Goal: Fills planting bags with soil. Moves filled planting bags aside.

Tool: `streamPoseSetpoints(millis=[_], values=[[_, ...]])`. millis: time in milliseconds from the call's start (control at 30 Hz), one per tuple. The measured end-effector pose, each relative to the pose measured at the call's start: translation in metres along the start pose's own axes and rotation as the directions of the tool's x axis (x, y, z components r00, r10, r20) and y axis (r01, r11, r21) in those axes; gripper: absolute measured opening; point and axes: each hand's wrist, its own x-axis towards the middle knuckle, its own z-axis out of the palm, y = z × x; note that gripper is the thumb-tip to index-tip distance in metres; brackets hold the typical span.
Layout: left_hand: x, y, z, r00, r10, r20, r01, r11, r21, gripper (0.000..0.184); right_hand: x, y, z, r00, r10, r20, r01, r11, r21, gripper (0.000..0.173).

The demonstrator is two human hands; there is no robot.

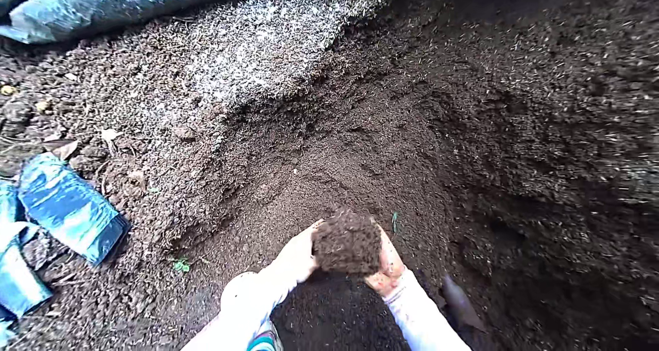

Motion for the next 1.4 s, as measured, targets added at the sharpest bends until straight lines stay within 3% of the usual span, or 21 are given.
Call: streamPoseSetpoints(millis=[100, 200, 267, 367, 433, 500, 567, 667, 733, 800, 867, 933, 1033, 1067, 1167, 1267, 1367, 1400], values=[[-0.009, 0.004, 0.005, 0.996, -0.056, 0.073, 0.043, 0.983, 0.176, 0.061, -0.016, 0.004, 0.014, 0.987, -0.061, -0.147, 0.016, 0.957, -0.291, 0.045], [-0.010, 0.001, 0.012, 0.991, -0.074, 0.113, 0.033, 0.945, 0.325, 0.056, -0.025, 0.005, 0.028, 0.988, -0.080, -0.135, -0.009, 0.828, -0.561, 0.040], [-0.014, 0.000, 0.011, 0.996, -0.036, 0.081, 0.009, 0.951, 0.309, 0.068, -0.028, 0.001, 0.031, 0.996, -0.054, -0.068, -0.017, 0.653, -0.757, 0.040], [-0.015, -0.011, 0.010, 0.999, 0.045, -0.025, -0.040, 0.984, 0.171, 0.083, -0.033, -0.010, 0.029, 0.996, -0.087, -0.018, 0.005, 0.257, -0.966, 0.044], [-0.016, -0.018, 0.008, 0.999, 0.047, -0.022, -0.043, 0.987, 0.156, 0.083, -0.029, -0.010, 0.020, 0.979, -0.156, -0.128, -0.129, 0.006, -0.992, 0.049], [-0.013, -0.024, 0.008, 0.999, 0.016, 0.029, -0.021, 0.981, 0.191, 0.078, -0.016, -0.002, 0.008, 0.950, -0.089, -0.298, -0.309, -0.154, -0.939, 0.065], [-0.010, -0.026, 0.013, 0.997, -0.014, 0.074, -0.004, 0.971, 0.240, 0.075, 0.000, 0.016, -0.005, 0.942, 0.012, -0.336, -0.325, -0.223, -0.919, 0.059], [-0.020, -0.008, 0.009, 0.996, -0.069, 0.053, 0.055, 0.972, 0.229, 0.074, -0.001, 0.022, 0.013, 0.949, 0.003, -0.314, -0.288, -0.386, -0.876, 0.044], [-0.036, 0.009, -0.004, 0.999, -0.047, 0.000, 0.046, 0.989, 0.142, 0.071, -0.021, 0.011, 0.037, 0.963, -0.052, -0.266, -0.262, -0.421, -0.868, 0.042], [-0.055, 0.024, -0.013, 0.998, 0.058, -0.041, -0.056, 0.998, 0.032, 0.069, -0.051, -0.003, 0.051, 0.974, -0.176, -0.142, -0.202, -0.388, -0.899, 0.041], [-0.066, 0.030, -0.010, 0.990, 0.122, -0.075, -0.126, 0.991, -0.051, 0.071, -0.069, -0.005, 0.047, 0.939, -0.343, 0.033, -0.091, -0.339, -0.936, 0.037], [-0.059, 0.019, 0.001, 0.987, 0.132, -0.094, -0.139, 0.988, -0.071, 0.077, -0.056, 0.009, 0.029, 0.905, -0.419, 0.079, -0.061, -0.310, -0.949, 0.038], [-0.022, -0.020, 0.027, 1.000, 0.021, 0.009, -0.021, 0.999, 0.041, 0.078, -0.015, 0.036, -0.007, 0.963, -0.159, -0.216, -0.257, -0.315, -0.913, 0.046], [-0.014, -0.022, 0.025, 0.999, -0.032, 0.039, 0.028, 0.994, 0.107, 0.078, -0.006, 0.036, -0.007, 0.965, -0.120, -0.235, -0.262, -0.333, -0.906, 0.045], [-0.025, -0.002, 0.009, 1.000, -0.015, 0.020, 0.013, 0.995, 0.099, 0.076, -0.022, 0.021, 0.012, 0.977, -0.144, -0.155, -0.190, -0.275, -0.943, 0.042], [-0.037, 0.000, 0.007, 0.999, 0.052, -0.001, -0.052, 0.999, -0.003, 0.075, -0.039, 0.027, 0.006, 0.941, -0.338, 0.004, -0.068, -0.200, -0.977, 0.041], [-0.022, -0.021, 0.020, 1.000, 0.011, 0.015, -0.012, 0.995, 0.098, 0.076, -0.019, 0.036, -0.018, 0.982, -0.148, -0.117, -0.149, -0.226, -0.963, 0.046], [-0.018, -0.024, 0.023, 1.000, -0.016, 0.015, 0.013, 0.989, 0.144, 0.077, -0.012, 0.036, -0.027, 0.984, -0.135, -0.120, -0.143, -0.173, -0.975, 0.045]])
